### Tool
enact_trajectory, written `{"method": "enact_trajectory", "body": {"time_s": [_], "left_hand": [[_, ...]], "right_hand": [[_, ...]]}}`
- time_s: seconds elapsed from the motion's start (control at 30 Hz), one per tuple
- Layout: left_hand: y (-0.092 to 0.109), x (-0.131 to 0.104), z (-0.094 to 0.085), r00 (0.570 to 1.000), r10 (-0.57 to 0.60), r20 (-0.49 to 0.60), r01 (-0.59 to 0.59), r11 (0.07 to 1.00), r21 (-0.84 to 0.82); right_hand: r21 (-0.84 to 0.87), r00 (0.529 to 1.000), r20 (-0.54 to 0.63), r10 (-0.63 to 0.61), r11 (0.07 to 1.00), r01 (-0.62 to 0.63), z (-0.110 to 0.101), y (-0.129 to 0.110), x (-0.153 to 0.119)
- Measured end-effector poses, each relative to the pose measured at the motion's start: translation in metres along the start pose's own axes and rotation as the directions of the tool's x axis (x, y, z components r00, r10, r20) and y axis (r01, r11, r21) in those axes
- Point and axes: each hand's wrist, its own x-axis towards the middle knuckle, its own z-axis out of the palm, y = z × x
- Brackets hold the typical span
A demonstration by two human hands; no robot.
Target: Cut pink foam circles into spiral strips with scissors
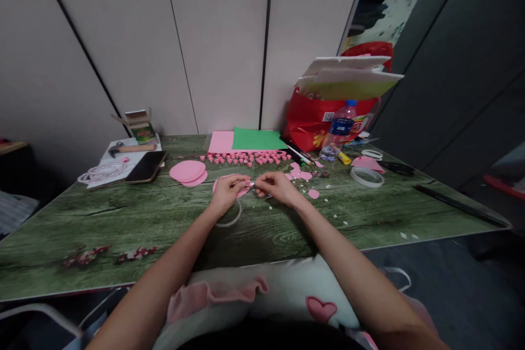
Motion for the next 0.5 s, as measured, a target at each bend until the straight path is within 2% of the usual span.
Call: {"method": "enact_trajectory", "body": {"time_s": [0.17,0.27,0.4,0.5], "left_hand": [[-0.0005,0.0007,-0.0002,0.998,0.069,-0.006,-0.068,0.992,0.109],[-0.0013,0.0014,-0.0009,0.995,0.104,-0.001,-0.103,0.983,0.151],[-0.0038,0.0020,-0.0017,0.995,0.094,-0.013,-0.093,0.991,0.092],[-0.0066,0.0027,-0.0025,0.997,0.063,-0.036,-0.061,0.997,0.042]], "right_hand": [[-0.076,0.999,-0.013,-0.052,0.996,0.051,0.0031,0.0002,-0.0003],[-0.044,0.998,0.017,-0.055,0.997,0.056,0.0049,-0.0026,-0.0017],[0.068,0.997,0.062,-0.054,0.996,0.049,0.0061,-0.0055,-0.0038],[0.098,0.999,0.036,-0.019,0.995,0.015,0.0065,-0.0039,-0.0028]]}}
